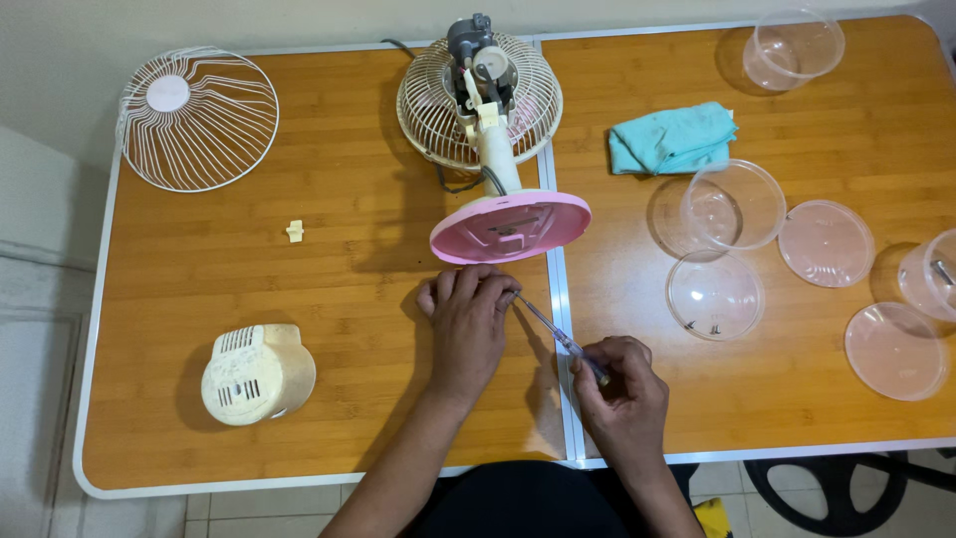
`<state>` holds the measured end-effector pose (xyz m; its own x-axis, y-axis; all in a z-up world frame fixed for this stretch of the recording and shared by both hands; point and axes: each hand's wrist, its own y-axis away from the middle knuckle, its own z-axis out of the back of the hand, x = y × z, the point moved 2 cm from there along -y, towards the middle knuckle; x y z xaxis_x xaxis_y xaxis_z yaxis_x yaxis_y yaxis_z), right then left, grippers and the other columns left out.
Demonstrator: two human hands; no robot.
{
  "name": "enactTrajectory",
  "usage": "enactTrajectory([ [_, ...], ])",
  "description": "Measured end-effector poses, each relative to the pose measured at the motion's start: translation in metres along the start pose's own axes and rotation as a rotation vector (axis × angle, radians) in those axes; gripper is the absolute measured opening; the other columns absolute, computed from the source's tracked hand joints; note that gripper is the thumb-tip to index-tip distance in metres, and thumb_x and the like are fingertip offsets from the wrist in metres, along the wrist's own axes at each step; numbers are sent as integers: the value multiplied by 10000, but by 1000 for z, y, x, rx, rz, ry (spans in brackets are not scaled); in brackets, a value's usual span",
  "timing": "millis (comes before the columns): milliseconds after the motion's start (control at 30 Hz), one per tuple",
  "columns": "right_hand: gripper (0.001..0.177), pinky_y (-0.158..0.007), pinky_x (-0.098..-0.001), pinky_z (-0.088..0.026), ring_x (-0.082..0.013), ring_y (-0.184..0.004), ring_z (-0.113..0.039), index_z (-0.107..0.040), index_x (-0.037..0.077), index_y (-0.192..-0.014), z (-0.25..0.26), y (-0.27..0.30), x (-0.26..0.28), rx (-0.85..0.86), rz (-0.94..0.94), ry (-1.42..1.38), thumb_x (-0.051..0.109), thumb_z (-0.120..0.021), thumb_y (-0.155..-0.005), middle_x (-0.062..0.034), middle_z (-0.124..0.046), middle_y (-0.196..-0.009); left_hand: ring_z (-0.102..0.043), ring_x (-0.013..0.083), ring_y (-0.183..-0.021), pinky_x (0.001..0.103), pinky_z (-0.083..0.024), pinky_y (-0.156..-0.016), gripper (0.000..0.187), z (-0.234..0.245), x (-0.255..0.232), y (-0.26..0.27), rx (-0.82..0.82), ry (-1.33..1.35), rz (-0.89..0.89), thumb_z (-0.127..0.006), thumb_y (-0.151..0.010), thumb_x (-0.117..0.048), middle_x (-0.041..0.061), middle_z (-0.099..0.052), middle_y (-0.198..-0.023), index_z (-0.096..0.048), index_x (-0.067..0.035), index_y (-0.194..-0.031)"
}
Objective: The person attaches a pink plastic base to the bottom of a disassembled electric fan using a screwdriver. They align the base, insert a screw, and tighten it to secure the base to the fan stand.
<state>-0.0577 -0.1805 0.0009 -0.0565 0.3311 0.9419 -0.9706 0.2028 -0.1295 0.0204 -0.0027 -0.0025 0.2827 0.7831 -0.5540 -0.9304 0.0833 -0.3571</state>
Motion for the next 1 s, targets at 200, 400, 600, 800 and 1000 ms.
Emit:
enactTrajectory([
  [200,157,-664,-285,-540,-189,-835,-652,-689,-7,-985,0,-1,12,-44,134,231,-30,-740,-838,-81,-665,-907,-528,199,-1040,457,-292,-992,70,2,-1,1,-22,9,0,-708,-942,-199,-36,-637,-1034,-751,-164,-986],
  [400,211,-879,-371,-489,-261,-948,-636,-650,15,-909,-3,-3,17,-5,385,259,5,-813,-776,-87,-687,-883,-562,168,-970,437,-301,-976,78,7,-1,-1,-108,66,-4,-747,-911,-197,-62,-738,-967,-775,-178,-981],
  [600,227,-946,-400,-473,-212,-915,-668,-613,40,-839,-4,-2,14,8,413,261,29,-836,-796,-79,-714,-903,-570,135,-871,399,-312,-962,128,6,0,1,-110,91,-4,-754,-913,-153,-66,-756,-878,-809,-174,-1027],
  [800,195,-1013,-402,-473,-167,-803,-681,-640,32,-872,-8,0,17,-47,406,277,22,-827,-817,-68,-696,-828,-568,138,-842,386,-326,-941,165,5,1,0,-126,95,51,-788,-887,-168,-22,-719,-792,-832,-182,-1046],
  [1000,202,-1082,-509,-398,-159,-796,-688,-638,53,-832,-8,-5,22,-24,459,394,44,-835,-793,-29,-696,-759,-563,148,-926,404,-302,-976,242,7,-2,-1,-86,125,-23,-767,-907,-173,-39,-782,-933,-792,-162,-1147],
])
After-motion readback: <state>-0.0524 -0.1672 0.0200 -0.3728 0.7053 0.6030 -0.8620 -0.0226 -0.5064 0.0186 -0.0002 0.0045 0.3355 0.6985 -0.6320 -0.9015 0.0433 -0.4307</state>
